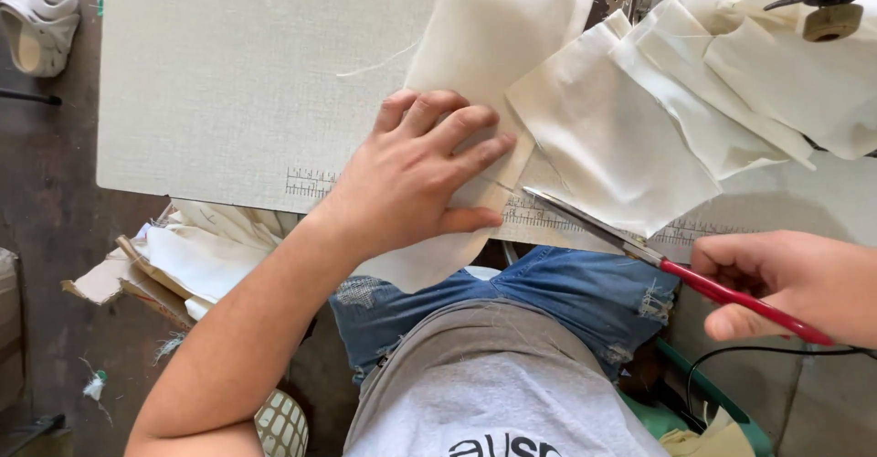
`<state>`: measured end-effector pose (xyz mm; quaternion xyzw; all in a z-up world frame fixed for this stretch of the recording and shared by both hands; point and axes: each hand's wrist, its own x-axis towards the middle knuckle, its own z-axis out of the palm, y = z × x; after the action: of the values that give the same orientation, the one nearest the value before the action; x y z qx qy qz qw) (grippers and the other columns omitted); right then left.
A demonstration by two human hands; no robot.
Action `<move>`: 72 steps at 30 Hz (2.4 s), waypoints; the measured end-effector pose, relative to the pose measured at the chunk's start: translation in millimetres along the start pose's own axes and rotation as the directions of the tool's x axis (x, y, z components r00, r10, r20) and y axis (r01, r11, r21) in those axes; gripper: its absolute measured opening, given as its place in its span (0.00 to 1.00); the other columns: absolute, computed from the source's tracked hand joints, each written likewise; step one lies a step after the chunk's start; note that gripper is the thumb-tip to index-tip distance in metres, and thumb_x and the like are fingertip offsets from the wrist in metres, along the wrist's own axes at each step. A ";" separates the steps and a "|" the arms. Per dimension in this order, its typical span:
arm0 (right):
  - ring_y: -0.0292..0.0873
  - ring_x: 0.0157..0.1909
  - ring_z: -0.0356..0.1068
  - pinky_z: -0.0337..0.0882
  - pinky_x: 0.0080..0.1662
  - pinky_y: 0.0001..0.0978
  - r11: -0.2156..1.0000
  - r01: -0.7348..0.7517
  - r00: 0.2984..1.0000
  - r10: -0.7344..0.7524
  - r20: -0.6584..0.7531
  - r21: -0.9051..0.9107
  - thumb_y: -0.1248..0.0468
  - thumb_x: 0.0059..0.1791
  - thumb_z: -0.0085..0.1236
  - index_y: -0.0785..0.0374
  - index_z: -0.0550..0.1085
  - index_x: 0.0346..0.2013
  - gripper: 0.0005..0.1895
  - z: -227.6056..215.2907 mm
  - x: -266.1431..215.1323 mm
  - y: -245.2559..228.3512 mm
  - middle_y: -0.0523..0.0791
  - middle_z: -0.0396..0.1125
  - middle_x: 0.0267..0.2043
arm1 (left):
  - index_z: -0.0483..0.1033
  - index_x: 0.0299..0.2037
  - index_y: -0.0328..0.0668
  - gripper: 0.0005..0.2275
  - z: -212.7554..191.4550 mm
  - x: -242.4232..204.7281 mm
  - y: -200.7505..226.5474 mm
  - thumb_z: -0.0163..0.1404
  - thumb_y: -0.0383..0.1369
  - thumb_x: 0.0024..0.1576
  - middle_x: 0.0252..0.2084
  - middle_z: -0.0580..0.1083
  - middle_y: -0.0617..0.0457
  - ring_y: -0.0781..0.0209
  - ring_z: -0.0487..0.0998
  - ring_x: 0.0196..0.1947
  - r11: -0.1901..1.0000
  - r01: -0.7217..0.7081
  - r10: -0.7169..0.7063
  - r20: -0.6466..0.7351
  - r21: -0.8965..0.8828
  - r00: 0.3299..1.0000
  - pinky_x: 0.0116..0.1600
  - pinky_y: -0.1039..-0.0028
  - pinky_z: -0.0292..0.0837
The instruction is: A person is folding and cutting pieces of white fabric at a sewing workstation.
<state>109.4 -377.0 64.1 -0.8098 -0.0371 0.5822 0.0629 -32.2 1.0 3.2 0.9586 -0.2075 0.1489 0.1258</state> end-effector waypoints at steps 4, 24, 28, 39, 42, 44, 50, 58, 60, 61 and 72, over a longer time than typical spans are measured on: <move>0.44 0.29 0.60 0.61 0.36 0.36 0.993 0.064 0.997 -0.059 0.055 -0.101 0.44 0.37 0.82 0.63 0.79 0.28 0.28 2.6 0.7 -17.1 0.46 0.66 0.25 | 0.73 0.65 0.55 0.32 1.4 0.0 1.0 0.55 0.65 0.58 0.64 0.68 0.55 0.49 0.65 0.64 1.000 0.006 -0.006 0.013 0.017 1.000 0.67 0.54 0.54; 0.51 0.22 0.70 0.69 0.28 0.39 0.906 0.089 0.983 -0.147 0.110 0.415 0.62 0.45 0.77 0.72 0.76 0.30 0.18 59.3 -15.4 -27.0 0.53 0.69 0.24 | 0.66 0.71 0.53 0.37 13.1 25.1 -15.0 0.38 0.71 0.63 0.59 0.70 0.53 0.48 0.66 0.54 0.756 0.587 -0.600 -0.053 0.291 0.798 0.54 0.54 0.59; 0.59 0.18 0.69 0.71 0.23 0.48 0.871 0.105 0.994 -0.093 -0.048 0.479 0.67 0.48 0.72 0.77 0.78 0.35 0.13 35.5 8.0 44.4 0.60 0.69 0.20 | 0.87 0.48 0.47 0.05 -10.2 -12.7 -28.0 0.61 0.35 0.67 0.45 0.83 0.49 0.50 0.77 0.45 0.792 0.572 -0.496 -0.324 0.213 0.806 0.52 0.57 0.61; 0.73 0.20 0.76 0.80 0.26 0.62 0.858 0.274 0.885 -0.048 -0.463 0.434 0.76 0.50 0.65 0.84 0.76 0.40 0.09 16.1 34.4 150.7 0.70 0.74 0.26 | 0.82 0.36 0.51 0.09 -79.3 -49.6 52.5 0.53 0.43 0.59 0.40 0.79 0.57 0.50 0.75 0.45 0.943 0.331 -0.277 0.462 -0.038 0.842 0.57 0.52 0.65; 0.62 0.19 0.76 0.82 0.25 0.51 0.944 0.124 0.949 -0.022 -0.314 0.307 0.74 0.43 0.75 0.79 0.82 0.36 0.11 38.2 22.8 105.7 0.63 0.75 0.24 | 0.80 0.52 0.46 0.17 -51.1 -30.8 30.7 0.54 0.48 0.64 0.52 0.79 0.50 0.49 0.75 0.53 0.950 0.313 -0.300 0.220 -0.024 0.928 0.59 0.54 0.65; 0.52 0.17 0.73 0.81 0.22 0.40 0.981 0.023 0.976 0.020 -0.215 0.195 0.67 0.43 0.80 0.73 0.86 0.32 0.11 43.4 11.4 76.9 0.57 0.74 0.19 | 0.78 0.60 0.44 0.17 -29.3 -14.8 12.2 0.53 0.44 0.67 0.57 0.79 0.46 0.47 0.76 0.55 0.950 0.307 -0.308 0.005 0.049 0.951 0.58 0.56 0.67; 0.54 0.22 0.67 0.69 0.29 0.44 0.970 -0.022 0.996 0.001 0.086 0.242 0.60 0.40 0.85 0.73 0.78 0.30 0.22 29.2 -7.7 13.0 0.57 0.69 0.20 | 0.74 0.67 0.49 0.36 -3.8 7.9 11.8 0.61 0.61 0.54 0.66 0.71 0.48 0.42 0.65 0.66 0.992 0.126 -0.128 0.115 0.018 0.985 0.67 0.52 0.55; 0.45 0.27 0.64 0.62 0.36 0.34 0.995 0.046 0.999 -0.044 0.016 -0.084 0.47 0.40 0.82 0.65 0.81 0.28 0.24 8.9 -9.0 -39.7 0.48 0.69 0.23 | 0.74 0.65 0.53 0.33 2.2 6.8 2.0 0.54 0.65 0.59 0.64 0.69 0.52 0.46 0.64 0.66 0.999 -0.032 0.033 0.044 -0.041 0.998 0.69 0.52 0.55; 0.45 0.27 0.64 0.63 0.35 0.35 0.992 0.054 0.999 -0.054 0.008 -0.111 0.47 0.40 0.83 0.65 0.80 0.27 0.25 8.6 -5.0 -36.6 0.47 0.67 0.23 | 0.74 0.66 0.53 0.33 2.4 5.8 2.8 0.55 0.64 0.58 0.64 0.68 0.52 0.46 0.63 0.67 0.999 -0.016 0.019 0.056 -0.048 0.998 0.70 0.52 0.55; 0.45 0.27 0.63 0.64 0.35 0.35 0.990 0.061 0.998 -0.062 -0.008 -0.126 0.47 0.41 0.84 0.64 0.78 0.26 0.26 8.3 -3.8 -34.4 0.46 0.66 0.23 | 0.73 0.66 0.53 0.33 2.3 7.4 2.4 0.57 0.64 0.57 0.65 0.68 0.52 0.46 0.62 0.68 0.998 -0.017 0.021 0.066 -0.055 0.998 0.71 0.51 0.54; 0.48 0.21 0.69 0.72 0.29 0.38 0.977 0.077 0.995 -0.087 0.042 0.197 0.54 0.38 0.83 0.67 0.80 0.26 0.21 57.4 -29.0 -34.4 0.51 0.70 0.20 | 0.52 0.77 0.55 0.51 10.0 30.4 -10.1 0.48 0.80 0.52 0.70 0.55 0.50 0.44 0.51 0.69 0.826 0.543 -0.562 0.157 0.147 0.812 0.71 0.40 0.46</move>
<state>46.2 -343.5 78.3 -0.7827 -0.0146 0.6000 0.1649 1.0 -4.0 2.4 0.9921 0.0763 0.0218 0.0971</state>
